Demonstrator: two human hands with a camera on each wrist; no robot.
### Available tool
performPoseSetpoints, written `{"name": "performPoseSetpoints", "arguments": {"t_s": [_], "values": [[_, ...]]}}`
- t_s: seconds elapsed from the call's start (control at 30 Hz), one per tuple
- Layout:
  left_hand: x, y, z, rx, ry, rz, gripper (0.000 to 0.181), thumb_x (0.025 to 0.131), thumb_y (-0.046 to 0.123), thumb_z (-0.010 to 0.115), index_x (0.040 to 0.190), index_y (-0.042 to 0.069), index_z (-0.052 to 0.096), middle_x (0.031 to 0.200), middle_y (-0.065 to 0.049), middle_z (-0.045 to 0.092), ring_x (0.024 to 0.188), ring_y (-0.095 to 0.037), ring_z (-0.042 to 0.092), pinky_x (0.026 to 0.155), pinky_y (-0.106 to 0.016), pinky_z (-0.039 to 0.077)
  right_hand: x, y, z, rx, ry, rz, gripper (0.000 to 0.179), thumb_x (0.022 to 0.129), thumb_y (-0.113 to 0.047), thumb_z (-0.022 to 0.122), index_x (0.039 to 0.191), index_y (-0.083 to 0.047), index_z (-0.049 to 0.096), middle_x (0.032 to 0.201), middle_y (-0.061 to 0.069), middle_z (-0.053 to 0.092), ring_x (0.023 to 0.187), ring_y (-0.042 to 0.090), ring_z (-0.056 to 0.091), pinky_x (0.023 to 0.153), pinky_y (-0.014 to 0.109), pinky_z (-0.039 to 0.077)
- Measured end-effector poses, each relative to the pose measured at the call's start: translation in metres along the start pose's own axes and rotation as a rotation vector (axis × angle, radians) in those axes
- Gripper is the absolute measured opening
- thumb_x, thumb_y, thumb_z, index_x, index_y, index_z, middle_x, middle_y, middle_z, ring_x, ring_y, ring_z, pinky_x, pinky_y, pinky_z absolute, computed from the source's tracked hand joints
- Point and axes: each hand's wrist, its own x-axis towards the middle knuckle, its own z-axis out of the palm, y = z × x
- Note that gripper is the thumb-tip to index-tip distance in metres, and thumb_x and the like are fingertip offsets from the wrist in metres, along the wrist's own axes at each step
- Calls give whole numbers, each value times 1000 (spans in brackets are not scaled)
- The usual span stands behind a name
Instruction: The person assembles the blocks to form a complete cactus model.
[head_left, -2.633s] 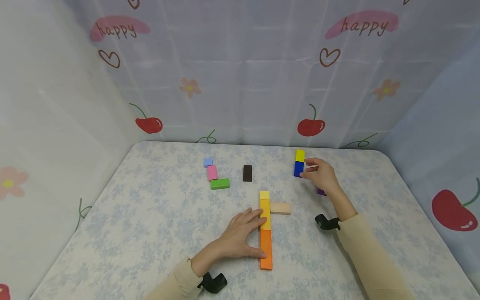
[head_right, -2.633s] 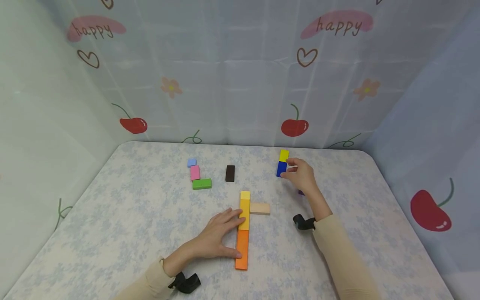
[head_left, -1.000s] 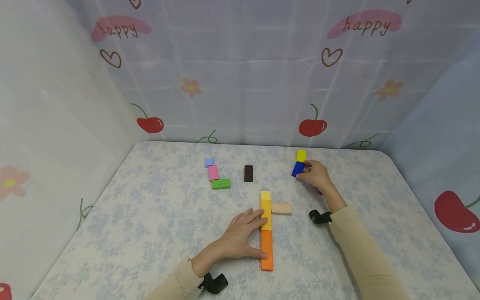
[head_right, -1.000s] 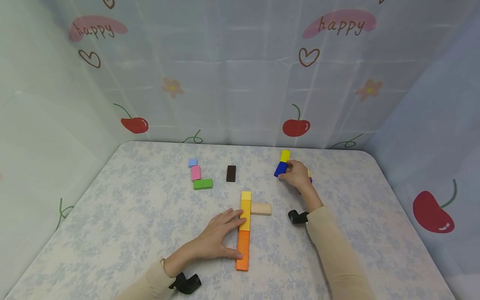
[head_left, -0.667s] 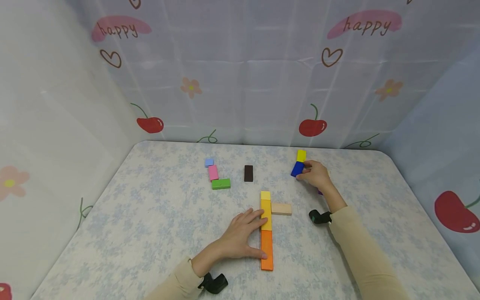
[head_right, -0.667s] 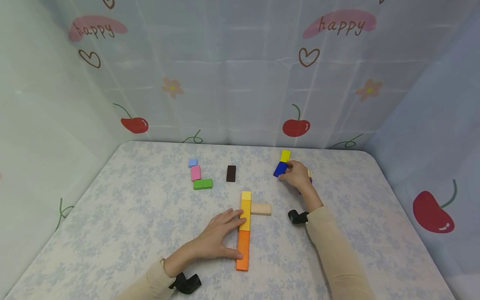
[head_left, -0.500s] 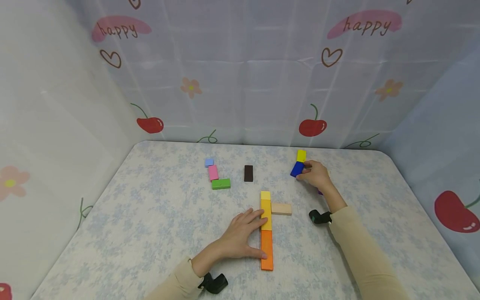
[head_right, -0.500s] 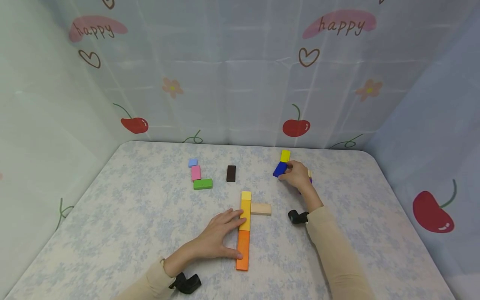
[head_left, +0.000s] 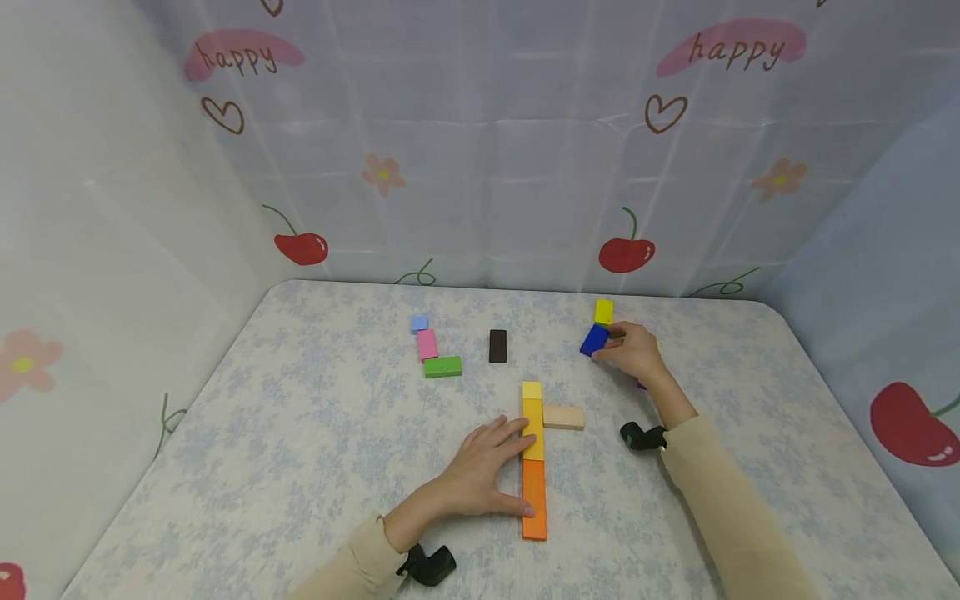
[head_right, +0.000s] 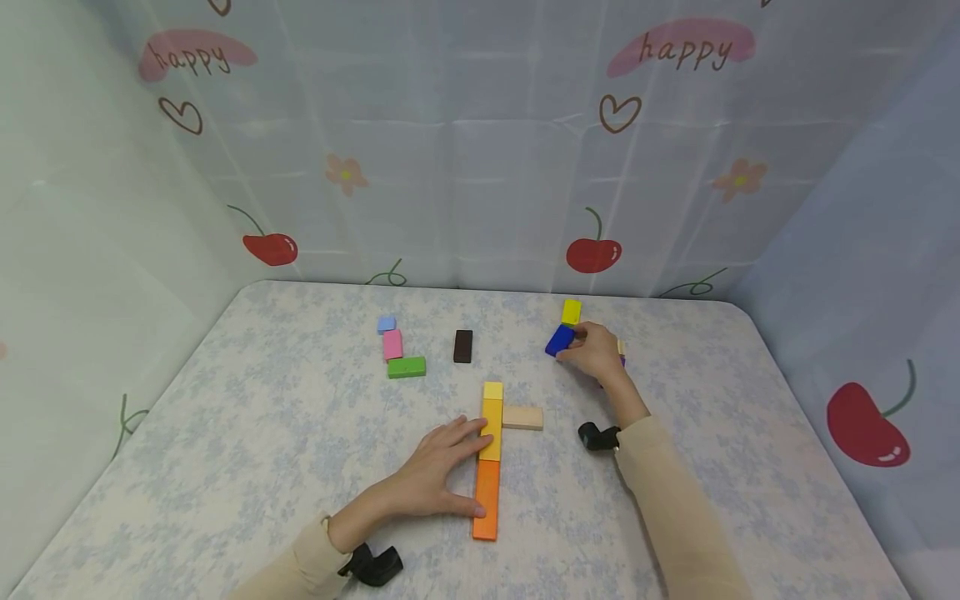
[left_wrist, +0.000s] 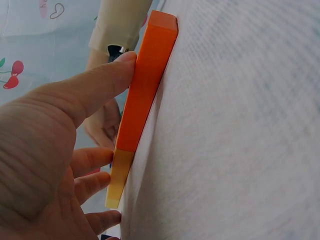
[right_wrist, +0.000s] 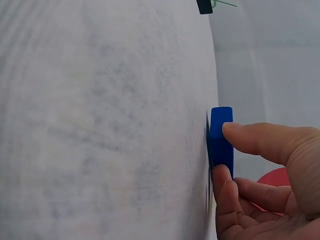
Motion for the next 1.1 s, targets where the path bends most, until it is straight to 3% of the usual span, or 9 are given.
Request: {"name": "performPoseSetpoints", "arguments": {"t_s": [0.33, 0.63, 1.1], "values": [[0, 0, 0, 8, 7, 8, 90, 76, 53, 79, 150, 19, 42, 163, 3, 23, 152, -29, 14, 120, -55, 16, -11, -2, -2, -8, -59, -13, 65, 85, -20, 76, 138, 5, 48, 117, 25, 64, 105, 35, 61, 80, 37, 54], [0, 1, 1, 18, 6, 1, 89, 75, 54, 79, 149, 19, 43, 162, 3, 24, 152, -28, 15, 120, -53, 16, -25, -3, -2, -29, -101, -50, 63, 85, -20, 76, 137, 3, 50, 115, 23, 66, 105, 33, 63, 84, 42, 56], [0, 0, 2, 10, 11, 3, 89, 75, 54, 79, 149, 19, 43, 162, 3, 24, 152, -28, 15, 120, -54, 16, -49, -8, -1, -38, -156, -132, 61, 82, -14, 79, 133, 6, 53, 112, 23, 67, 99, 31, 66, 80, 40, 57]]}}
